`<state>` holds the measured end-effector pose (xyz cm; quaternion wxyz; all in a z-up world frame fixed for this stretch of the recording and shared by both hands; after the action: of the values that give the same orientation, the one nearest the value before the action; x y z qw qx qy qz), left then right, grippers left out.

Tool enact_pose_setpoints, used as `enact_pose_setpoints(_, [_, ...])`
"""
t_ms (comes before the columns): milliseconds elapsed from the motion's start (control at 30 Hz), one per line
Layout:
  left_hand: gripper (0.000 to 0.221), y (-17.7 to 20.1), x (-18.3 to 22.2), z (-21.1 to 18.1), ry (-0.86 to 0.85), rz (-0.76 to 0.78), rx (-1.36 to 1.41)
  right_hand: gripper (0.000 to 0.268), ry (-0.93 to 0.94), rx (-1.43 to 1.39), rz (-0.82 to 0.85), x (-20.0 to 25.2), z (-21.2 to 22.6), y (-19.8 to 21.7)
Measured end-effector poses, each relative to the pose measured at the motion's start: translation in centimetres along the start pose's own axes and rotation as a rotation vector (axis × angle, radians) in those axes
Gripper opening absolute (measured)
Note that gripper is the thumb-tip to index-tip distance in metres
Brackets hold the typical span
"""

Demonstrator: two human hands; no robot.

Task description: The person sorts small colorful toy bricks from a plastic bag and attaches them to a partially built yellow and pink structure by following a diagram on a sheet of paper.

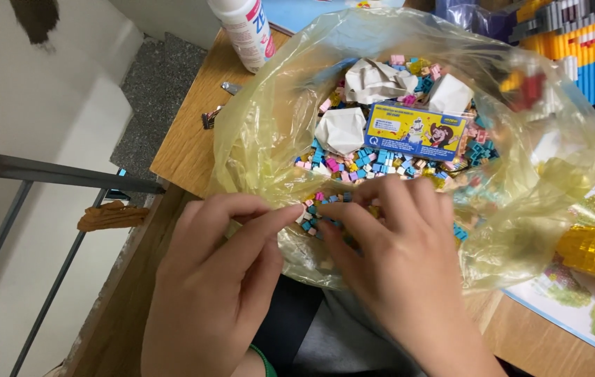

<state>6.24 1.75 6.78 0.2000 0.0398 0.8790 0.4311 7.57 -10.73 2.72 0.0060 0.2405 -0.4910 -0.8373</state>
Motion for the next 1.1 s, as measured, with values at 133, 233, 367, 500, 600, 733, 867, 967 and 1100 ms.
enact_pose_setpoints(133, [0.027, 0.3, 0.0, 0.3, 0.017, -0.018, 0.011, 0.006, 0.028, -0.013, 0.048, -0.7, 1.0, -1.3])
enact_pose_setpoints(233, [0.027, 0.4, 0.1, 0.4, 0.015, -0.017, 0.008, 0.014, 0.017, -0.001, 0.071, -0.5, 0.8, -1.5])
enact_pose_setpoints(367, [0.028, 0.3, 0.3, 0.6, 0.015, -0.017, 0.01, 0.026, -0.013, -0.054, 0.136, -0.5, 0.0, -0.9])
enact_pose_setpoints(500, [0.027, 0.4, 0.3, 0.4, -0.008, -0.024, 0.011, 0.026, -0.021, -0.019, 0.153, -0.6, -0.5, -0.8])
enact_pose_setpoints(600, [0.027, 0.3, 0.3, 0.3, -0.018, -0.019, 0.013, 0.017, 0.015, -0.004, 0.124, -0.9, -0.1, -0.9])
enact_pose_setpoints(733, [0.028, 0.2, 0.3, 0.4, -0.015, -0.019, 0.025, 0.008, 0.055, 0.095, 0.033, -1.3, 0.3, -0.8])
enact_pose_setpoints(867, [0.027, 0.1, 0.2, 0.3, -0.029, -0.012, 0.036, 0.008, 0.032, 0.147, 0.039, -1.4, 0.4, -0.9])
enact_pose_setpoints(967, [0.028, 0.1, 0.1, 0.3, -0.022, -0.007, 0.043, 0.016, -0.049, 0.221, 0.07, -1.6, -0.1, -1.2])
enact_pose_setpoints(1100, [0.028, 0.0, 0.2, 0.3, -0.026, -0.004, 0.053, 0.018, -0.052, 0.348, 0.042, -2.0, 0.0, -1.3])
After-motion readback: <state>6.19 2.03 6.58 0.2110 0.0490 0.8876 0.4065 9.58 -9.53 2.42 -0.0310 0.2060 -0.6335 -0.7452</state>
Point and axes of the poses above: each hand's wrist, its own x-axis away from the middle knuckle, its own y-axis out of the back of the hand, z = x × y, the point moved 10 cm from there along -x, towards the middle knuckle, and after that the axes turned 2 degrees about -z, right-handed, at the moved point
